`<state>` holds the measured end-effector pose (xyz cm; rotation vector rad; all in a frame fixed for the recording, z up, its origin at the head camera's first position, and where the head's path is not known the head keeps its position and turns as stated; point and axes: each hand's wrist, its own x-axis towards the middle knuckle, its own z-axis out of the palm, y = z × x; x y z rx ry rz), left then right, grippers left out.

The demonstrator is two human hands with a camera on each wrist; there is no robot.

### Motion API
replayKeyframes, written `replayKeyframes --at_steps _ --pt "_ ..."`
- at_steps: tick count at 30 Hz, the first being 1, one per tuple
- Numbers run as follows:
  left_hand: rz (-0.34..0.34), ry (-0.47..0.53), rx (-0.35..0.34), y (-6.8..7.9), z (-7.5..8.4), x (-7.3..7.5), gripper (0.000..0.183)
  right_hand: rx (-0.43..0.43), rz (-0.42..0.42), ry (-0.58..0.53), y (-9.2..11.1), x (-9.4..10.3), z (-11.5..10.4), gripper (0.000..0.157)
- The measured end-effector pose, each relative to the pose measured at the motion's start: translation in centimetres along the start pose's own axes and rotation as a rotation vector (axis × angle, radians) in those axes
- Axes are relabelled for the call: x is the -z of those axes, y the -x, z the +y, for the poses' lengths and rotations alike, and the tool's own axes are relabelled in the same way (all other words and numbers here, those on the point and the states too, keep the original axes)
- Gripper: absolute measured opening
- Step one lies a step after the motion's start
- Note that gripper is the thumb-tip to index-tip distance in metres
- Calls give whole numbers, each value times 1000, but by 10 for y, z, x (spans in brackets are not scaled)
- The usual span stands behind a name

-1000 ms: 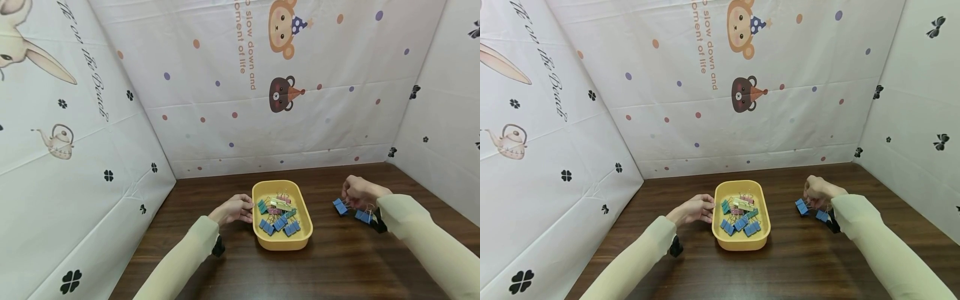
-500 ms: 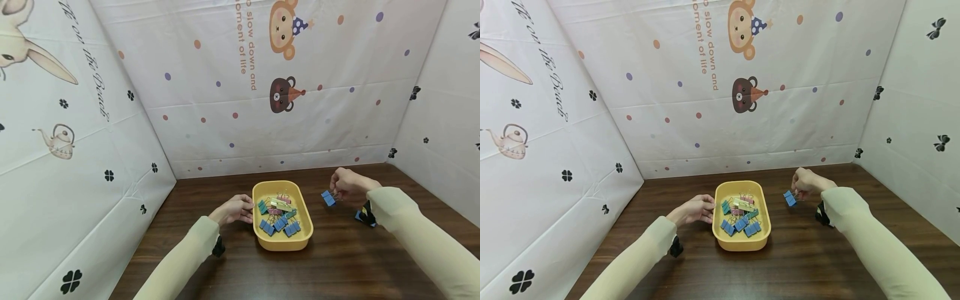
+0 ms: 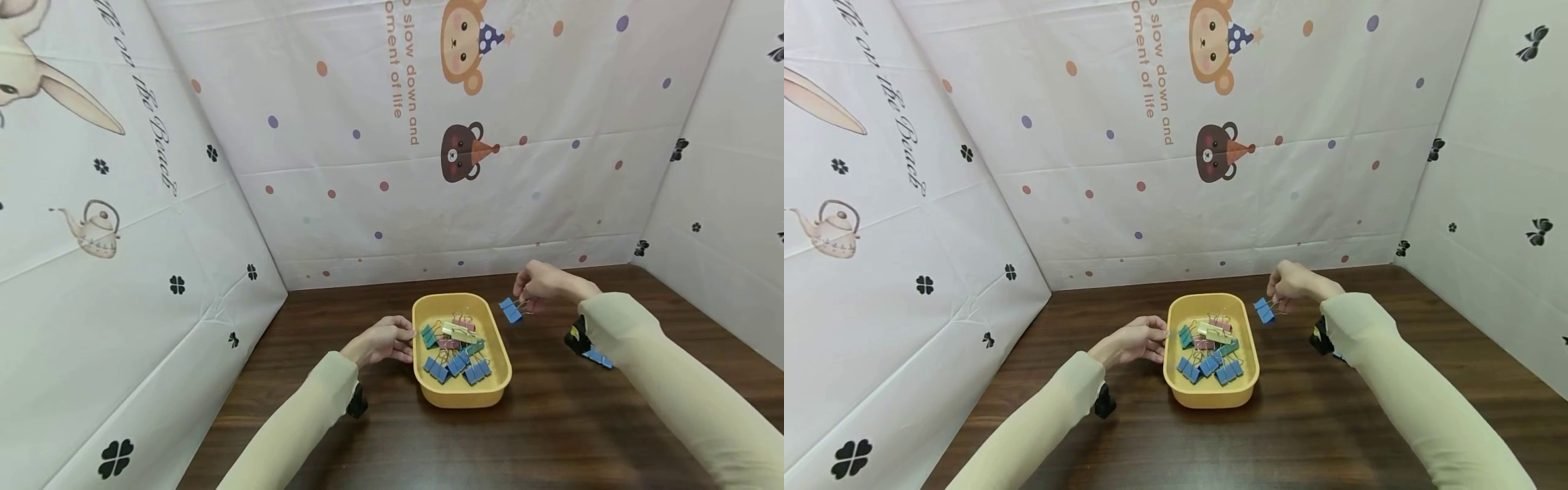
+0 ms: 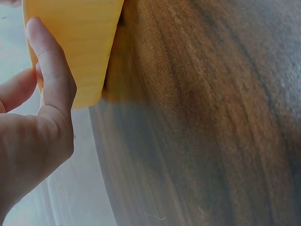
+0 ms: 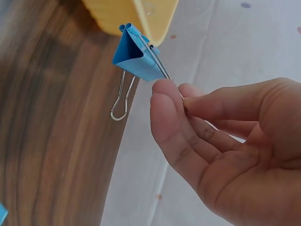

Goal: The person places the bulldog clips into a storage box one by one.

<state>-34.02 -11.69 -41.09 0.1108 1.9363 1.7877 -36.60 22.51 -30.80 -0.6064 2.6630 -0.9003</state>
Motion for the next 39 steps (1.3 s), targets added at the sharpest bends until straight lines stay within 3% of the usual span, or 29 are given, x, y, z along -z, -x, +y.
replayKeyframes --at_steps 13,28,34,39 --pt "1 12 -9 1 -1 1 15 23 -43 -33 -23 -19 -42 16" --pt "-1 14 -2 0 0 0 13 72 -119 -102 -42 -46 -73 16" --pt "0 18 2 -1 0 0 14 53 -48 -38 -41 -49 -73 13" --pt "0 17 4 0 1 0 12 41 20 53 -33 -40 -57 14"
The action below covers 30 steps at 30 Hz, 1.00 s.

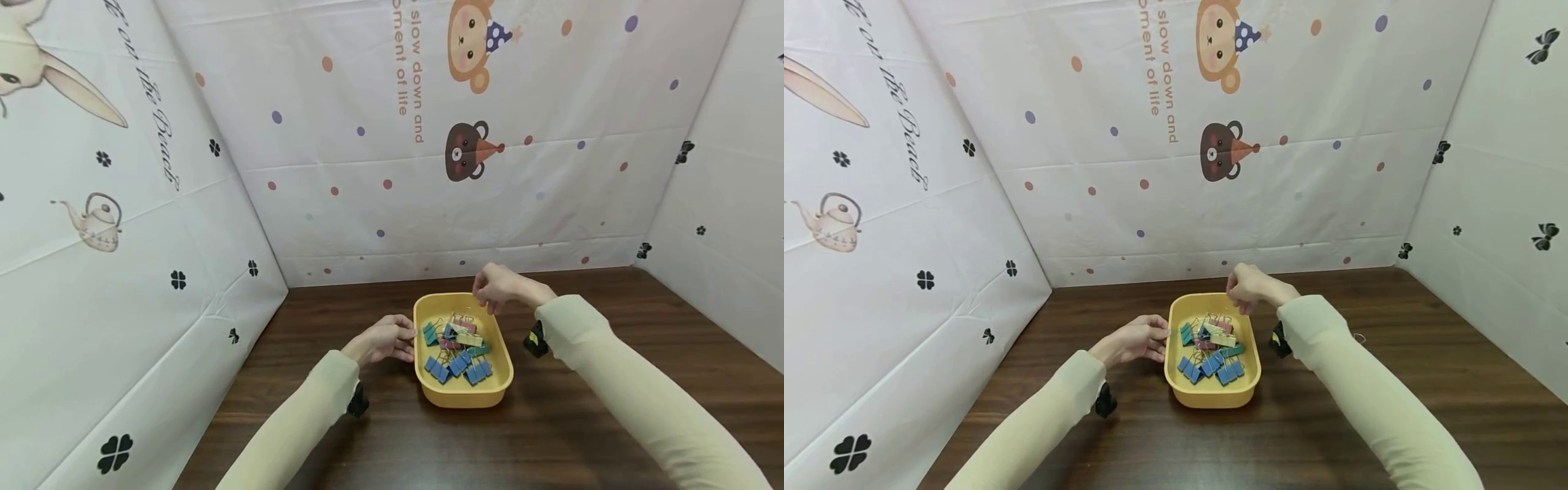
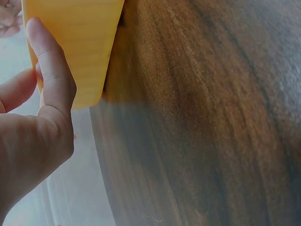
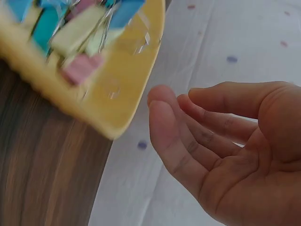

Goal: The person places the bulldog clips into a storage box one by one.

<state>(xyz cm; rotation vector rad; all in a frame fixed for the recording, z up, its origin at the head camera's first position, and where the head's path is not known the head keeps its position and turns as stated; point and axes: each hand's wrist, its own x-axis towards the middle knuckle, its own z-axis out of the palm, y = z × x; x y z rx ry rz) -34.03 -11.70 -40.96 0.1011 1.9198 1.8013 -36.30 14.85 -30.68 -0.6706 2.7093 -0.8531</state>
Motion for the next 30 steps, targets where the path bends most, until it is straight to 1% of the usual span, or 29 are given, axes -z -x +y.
replayKeyframes --at_steps 4,11,17,21,26,30 --pt "-1 -2 -12 1 1 0 12 -26 36 16 12 12 23 13" --pt "4 -3 -5 1 -1 0 14 -83 27 39 38 33 64 13" --pt "6 5 -3 -1 -2 1 14 -147 48 48 59 43 94 8" --pt "6 3 -4 0 -3 1 14 -186 23 53 71 48 112 11" --pt "2 2 -8 0 -3 2 14 -209 -10 89 81 53 132 17" --pt "-2 4 -7 -1 -2 2 14 -236 -54 53 89 54 141 19"
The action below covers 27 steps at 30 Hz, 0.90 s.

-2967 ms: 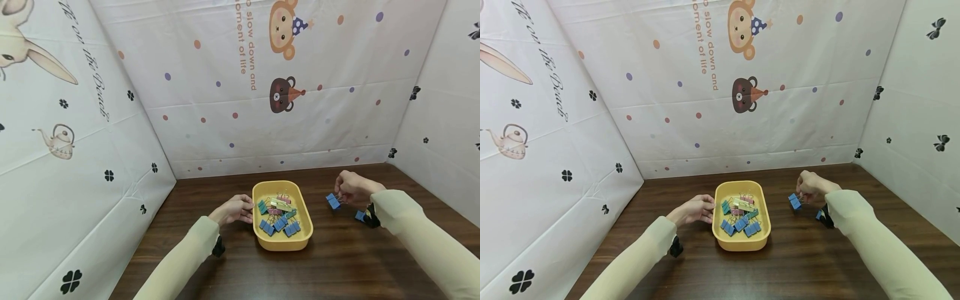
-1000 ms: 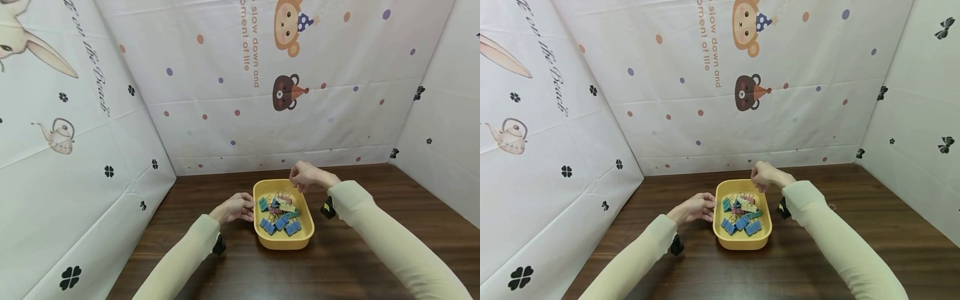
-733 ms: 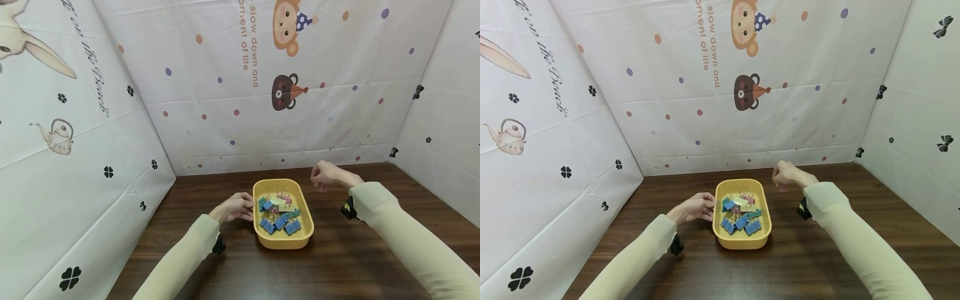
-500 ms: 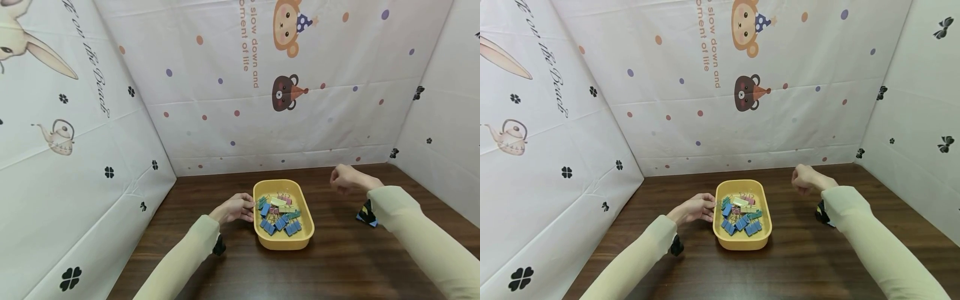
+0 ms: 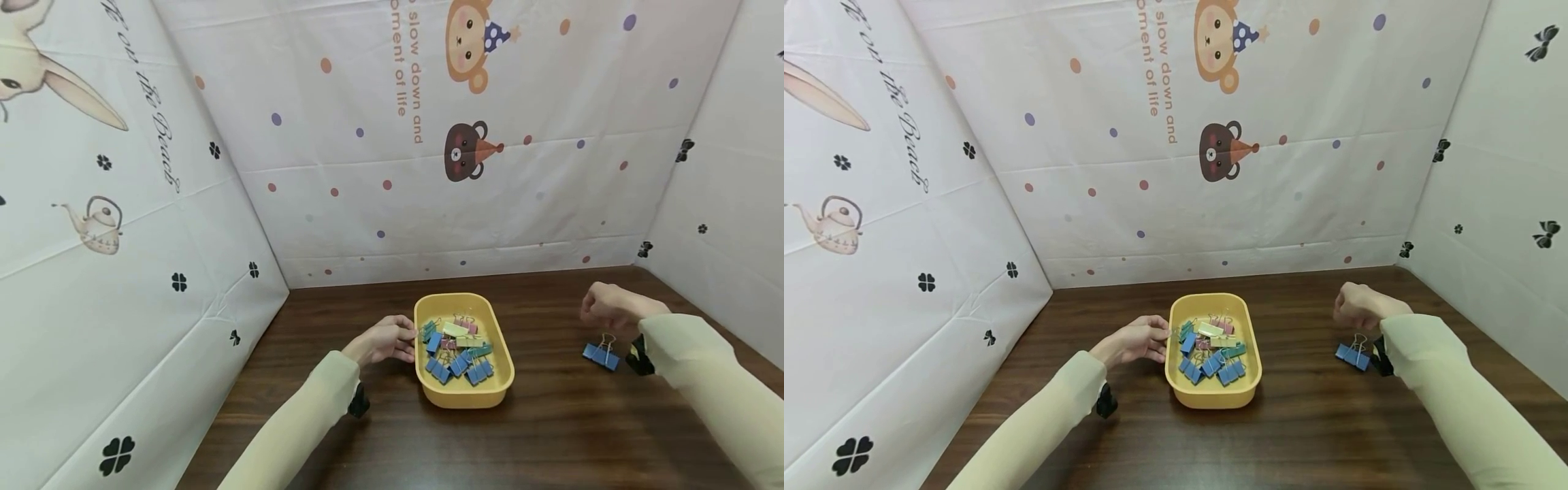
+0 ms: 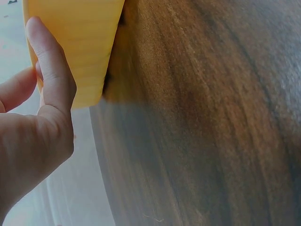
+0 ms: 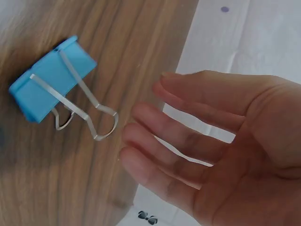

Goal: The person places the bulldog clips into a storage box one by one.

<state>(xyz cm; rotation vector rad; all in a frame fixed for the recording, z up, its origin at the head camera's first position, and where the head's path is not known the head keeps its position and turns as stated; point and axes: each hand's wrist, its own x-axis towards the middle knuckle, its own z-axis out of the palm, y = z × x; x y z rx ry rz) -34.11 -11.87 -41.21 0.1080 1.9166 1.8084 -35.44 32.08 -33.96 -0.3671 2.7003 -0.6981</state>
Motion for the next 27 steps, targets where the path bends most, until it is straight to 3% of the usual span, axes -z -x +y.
replayKeyframes --at_steps 4,7,11,27 --pt "2 1 0 1 1 0 14 -57 -54 -146 4 -2 5 17" --pt "-2 -8 -9 1 1 0 15 -79 -75 -146 7 -4 8 15" --pt "-8 -16 -12 2 1 -2 18 -70 -78 -41 10 -5 13 15" --pt "1 -17 -7 1 1 -2 17 -78 -83 -140 9 -13 20 14"
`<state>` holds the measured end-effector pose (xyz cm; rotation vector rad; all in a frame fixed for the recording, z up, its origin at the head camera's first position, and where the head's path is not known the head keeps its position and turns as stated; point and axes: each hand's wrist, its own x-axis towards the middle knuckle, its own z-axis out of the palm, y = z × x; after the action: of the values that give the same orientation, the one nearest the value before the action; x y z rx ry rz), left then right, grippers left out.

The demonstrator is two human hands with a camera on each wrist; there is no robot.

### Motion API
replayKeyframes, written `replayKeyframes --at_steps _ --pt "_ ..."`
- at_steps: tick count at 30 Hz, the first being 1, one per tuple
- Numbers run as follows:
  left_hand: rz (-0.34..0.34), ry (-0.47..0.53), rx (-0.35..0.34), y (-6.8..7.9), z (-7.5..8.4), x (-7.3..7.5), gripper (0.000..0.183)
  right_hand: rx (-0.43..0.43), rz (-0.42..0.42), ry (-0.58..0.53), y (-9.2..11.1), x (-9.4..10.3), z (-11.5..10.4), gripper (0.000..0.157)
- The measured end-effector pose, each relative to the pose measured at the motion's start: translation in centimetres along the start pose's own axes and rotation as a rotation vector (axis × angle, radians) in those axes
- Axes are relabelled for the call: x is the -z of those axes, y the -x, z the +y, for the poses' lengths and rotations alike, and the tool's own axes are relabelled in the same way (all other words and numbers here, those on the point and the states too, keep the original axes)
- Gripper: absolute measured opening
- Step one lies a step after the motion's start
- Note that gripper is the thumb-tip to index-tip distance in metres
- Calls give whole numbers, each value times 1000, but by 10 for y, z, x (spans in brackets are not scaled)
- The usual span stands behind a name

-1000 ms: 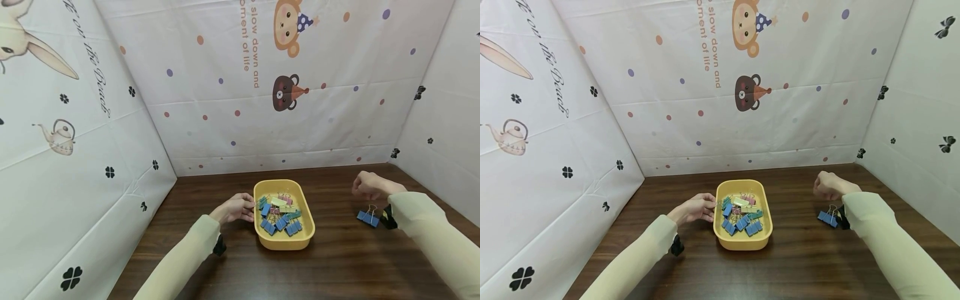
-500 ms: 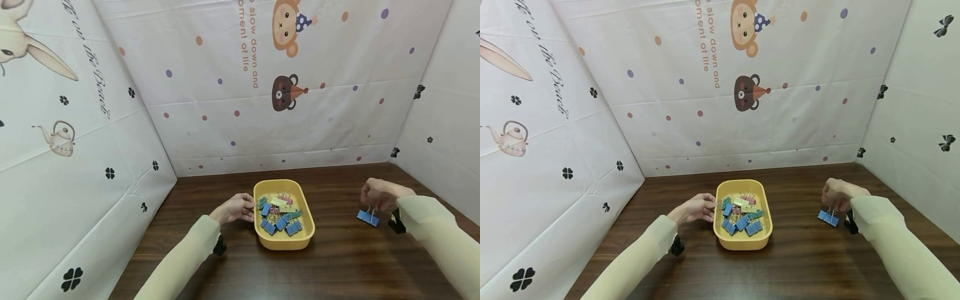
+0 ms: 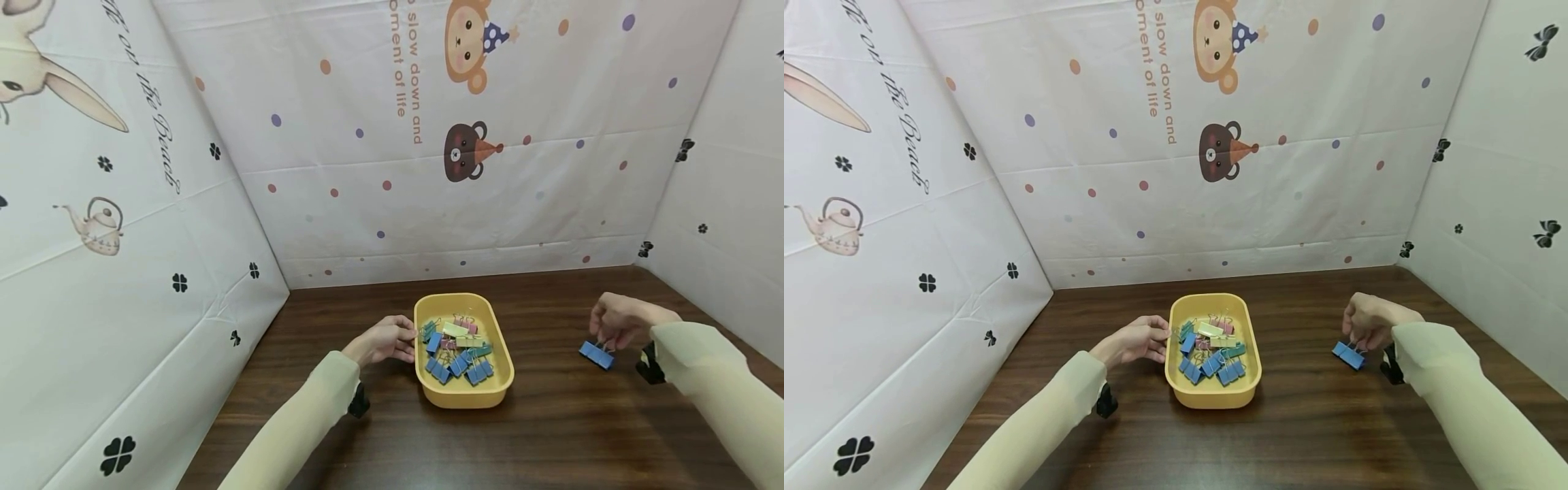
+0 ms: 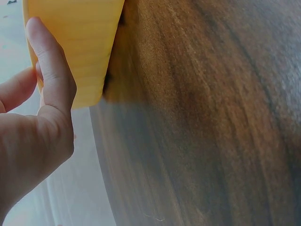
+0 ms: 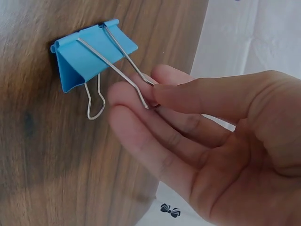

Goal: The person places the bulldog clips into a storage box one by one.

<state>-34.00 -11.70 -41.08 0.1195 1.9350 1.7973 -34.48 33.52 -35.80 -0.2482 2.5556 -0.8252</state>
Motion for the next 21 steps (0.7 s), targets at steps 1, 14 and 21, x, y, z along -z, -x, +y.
replayKeyframes --at_steps 1,14,21 --pt "1 2 0 0 0 0 17 10 3 -3 -1 0 -1 14" --pt "9 4 2 2 1 0 13 104 1 -45 -16 1 -23 16" --pt "4 3 2 2 1 0 14 166 -6 -82 -21 4 -46 16"
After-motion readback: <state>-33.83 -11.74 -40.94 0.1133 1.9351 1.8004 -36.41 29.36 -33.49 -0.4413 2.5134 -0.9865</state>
